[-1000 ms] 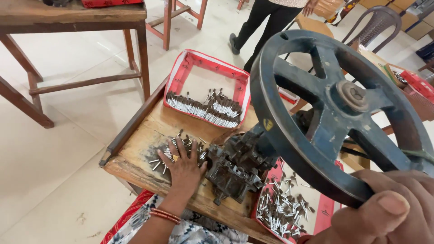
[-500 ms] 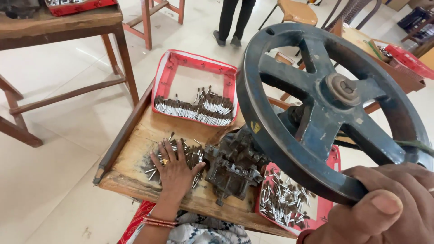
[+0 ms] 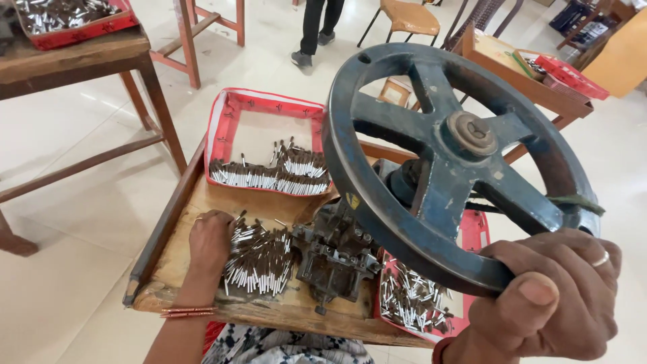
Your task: Operate a manual wheel machine to process small pin-like components in a workshop.
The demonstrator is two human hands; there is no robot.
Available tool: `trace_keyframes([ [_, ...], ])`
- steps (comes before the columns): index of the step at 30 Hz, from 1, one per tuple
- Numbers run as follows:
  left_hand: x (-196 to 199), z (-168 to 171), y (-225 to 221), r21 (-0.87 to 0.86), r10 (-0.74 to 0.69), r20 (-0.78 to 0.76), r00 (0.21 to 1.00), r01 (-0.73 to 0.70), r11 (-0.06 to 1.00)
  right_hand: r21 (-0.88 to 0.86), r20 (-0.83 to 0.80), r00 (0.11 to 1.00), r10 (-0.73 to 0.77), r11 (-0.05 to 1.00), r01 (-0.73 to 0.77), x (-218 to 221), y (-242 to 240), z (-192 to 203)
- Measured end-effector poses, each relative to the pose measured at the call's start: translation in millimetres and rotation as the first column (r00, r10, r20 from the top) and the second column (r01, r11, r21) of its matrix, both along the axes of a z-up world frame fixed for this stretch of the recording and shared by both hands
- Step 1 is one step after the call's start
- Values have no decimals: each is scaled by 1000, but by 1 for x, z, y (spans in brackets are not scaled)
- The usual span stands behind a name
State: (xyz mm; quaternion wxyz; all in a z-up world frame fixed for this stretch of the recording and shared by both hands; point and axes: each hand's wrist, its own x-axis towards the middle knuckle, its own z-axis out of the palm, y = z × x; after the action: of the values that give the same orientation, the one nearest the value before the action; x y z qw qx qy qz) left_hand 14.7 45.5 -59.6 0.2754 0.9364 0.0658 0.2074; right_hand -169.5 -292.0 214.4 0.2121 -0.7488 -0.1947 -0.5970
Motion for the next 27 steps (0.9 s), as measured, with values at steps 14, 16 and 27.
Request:
trace_keyframes([
  [14,-80,88,-70,-553,-119,-47,992,73,830,14,67,986,154,988,-155,72,0,51],
  [16,-92,81,-101,-657,-169,-102,980,61,751,36,69,973,219,974,-222,81,-12,53],
  [27,-60,25,-168,-87,-443,223,868,471,878,38,59,946,317,947,-320,80,-20,59],
])
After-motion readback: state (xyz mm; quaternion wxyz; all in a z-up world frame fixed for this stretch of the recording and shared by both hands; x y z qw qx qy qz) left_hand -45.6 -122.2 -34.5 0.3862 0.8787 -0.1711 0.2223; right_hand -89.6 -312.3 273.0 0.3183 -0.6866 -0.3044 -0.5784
